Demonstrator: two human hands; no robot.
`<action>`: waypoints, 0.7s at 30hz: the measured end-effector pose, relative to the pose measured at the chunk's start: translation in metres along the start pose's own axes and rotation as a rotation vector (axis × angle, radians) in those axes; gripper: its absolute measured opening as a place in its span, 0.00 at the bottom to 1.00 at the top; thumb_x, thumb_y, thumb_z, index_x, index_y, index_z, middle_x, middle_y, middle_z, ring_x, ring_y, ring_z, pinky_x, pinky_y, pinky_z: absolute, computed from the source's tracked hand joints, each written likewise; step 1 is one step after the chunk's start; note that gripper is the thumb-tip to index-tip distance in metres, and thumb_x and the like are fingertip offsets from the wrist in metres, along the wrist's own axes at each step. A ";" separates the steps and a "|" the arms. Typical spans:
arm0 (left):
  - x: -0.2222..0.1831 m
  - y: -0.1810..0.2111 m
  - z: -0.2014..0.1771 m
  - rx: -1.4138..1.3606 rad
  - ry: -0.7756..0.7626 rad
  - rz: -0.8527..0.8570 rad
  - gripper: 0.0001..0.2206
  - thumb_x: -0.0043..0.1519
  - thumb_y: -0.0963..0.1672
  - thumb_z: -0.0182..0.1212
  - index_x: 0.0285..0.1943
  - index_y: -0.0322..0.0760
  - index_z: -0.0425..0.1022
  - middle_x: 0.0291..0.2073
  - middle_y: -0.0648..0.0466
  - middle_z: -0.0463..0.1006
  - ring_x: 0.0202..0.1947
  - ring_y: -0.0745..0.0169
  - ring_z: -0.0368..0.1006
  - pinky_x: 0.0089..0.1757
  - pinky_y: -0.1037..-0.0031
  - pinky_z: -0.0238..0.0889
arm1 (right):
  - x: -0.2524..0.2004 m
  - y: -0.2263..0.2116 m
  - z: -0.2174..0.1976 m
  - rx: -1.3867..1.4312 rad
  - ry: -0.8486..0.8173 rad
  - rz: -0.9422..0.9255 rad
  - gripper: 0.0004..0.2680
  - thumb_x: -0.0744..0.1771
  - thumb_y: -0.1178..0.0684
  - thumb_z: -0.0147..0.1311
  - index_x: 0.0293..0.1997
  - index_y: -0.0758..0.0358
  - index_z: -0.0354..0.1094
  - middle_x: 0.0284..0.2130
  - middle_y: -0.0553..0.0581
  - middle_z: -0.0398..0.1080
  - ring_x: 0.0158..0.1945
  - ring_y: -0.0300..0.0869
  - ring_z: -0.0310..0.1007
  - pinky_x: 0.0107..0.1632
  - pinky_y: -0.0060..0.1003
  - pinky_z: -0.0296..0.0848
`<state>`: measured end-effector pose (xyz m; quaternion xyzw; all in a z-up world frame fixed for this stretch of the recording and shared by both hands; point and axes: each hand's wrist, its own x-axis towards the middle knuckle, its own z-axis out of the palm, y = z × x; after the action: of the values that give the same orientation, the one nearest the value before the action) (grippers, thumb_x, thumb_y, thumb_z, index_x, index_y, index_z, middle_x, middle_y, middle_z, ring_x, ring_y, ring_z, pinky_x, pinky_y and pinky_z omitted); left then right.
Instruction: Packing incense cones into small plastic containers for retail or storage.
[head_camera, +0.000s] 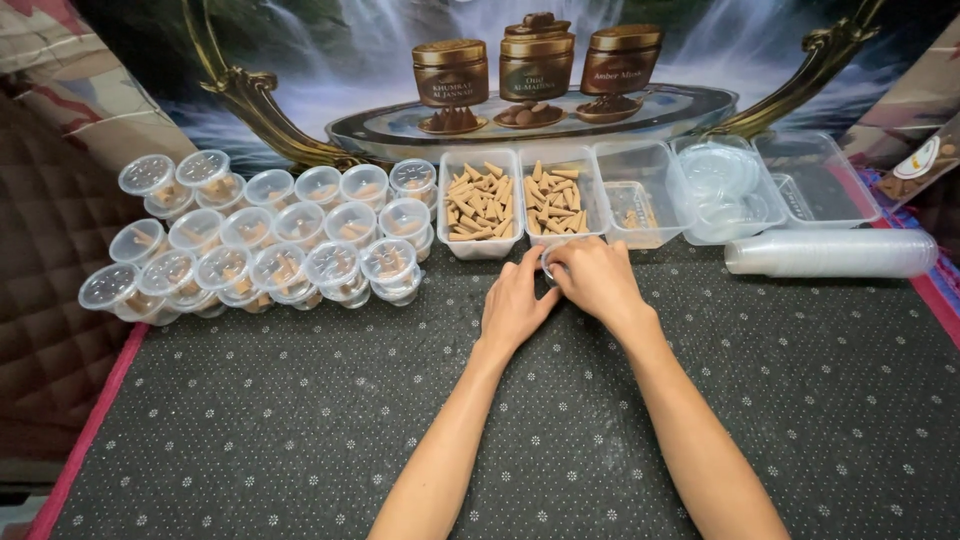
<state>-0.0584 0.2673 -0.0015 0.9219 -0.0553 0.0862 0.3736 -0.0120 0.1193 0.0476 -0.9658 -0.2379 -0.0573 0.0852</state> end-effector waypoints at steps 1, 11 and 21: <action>0.000 0.001 0.000 0.000 0.000 -0.001 0.30 0.60 0.50 0.63 0.70 0.42 0.60 0.54 0.52 0.79 0.54 0.52 0.69 0.54 0.59 0.66 | 0.000 0.000 0.001 0.001 0.000 0.000 0.08 0.67 0.48 0.51 0.45 0.45 0.78 0.38 0.48 0.78 0.51 0.48 0.74 0.50 0.47 0.67; -0.002 0.005 -0.003 -0.018 0.017 0.005 0.30 0.59 0.50 0.64 0.70 0.44 0.60 0.54 0.53 0.80 0.53 0.52 0.70 0.54 0.59 0.67 | 0.002 0.005 -0.010 0.091 0.022 -0.028 0.08 0.67 0.50 0.52 0.46 0.50 0.78 0.39 0.52 0.79 0.49 0.51 0.76 0.49 0.48 0.69; 0.003 -0.003 0.001 -0.051 0.034 -0.010 0.30 0.57 0.52 0.65 0.69 0.48 0.62 0.53 0.56 0.80 0.53 0.55 0.71 0.53 0.59 0.68 | 0.108 0.045 0.013 -0.178 0.207 -0.075 0.05 0.64 0.49 0.57 0.39 0.47 0.79 0.30 0.51 0.78 0.39 0.52 0.80 0.45 0.47 0.76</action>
<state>-0.0550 0.2684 -0.0041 0.9108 -0.0466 0.0988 0.3982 0.1053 0.1316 0.0454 -0.9489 -0.2579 -0.1808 0.0211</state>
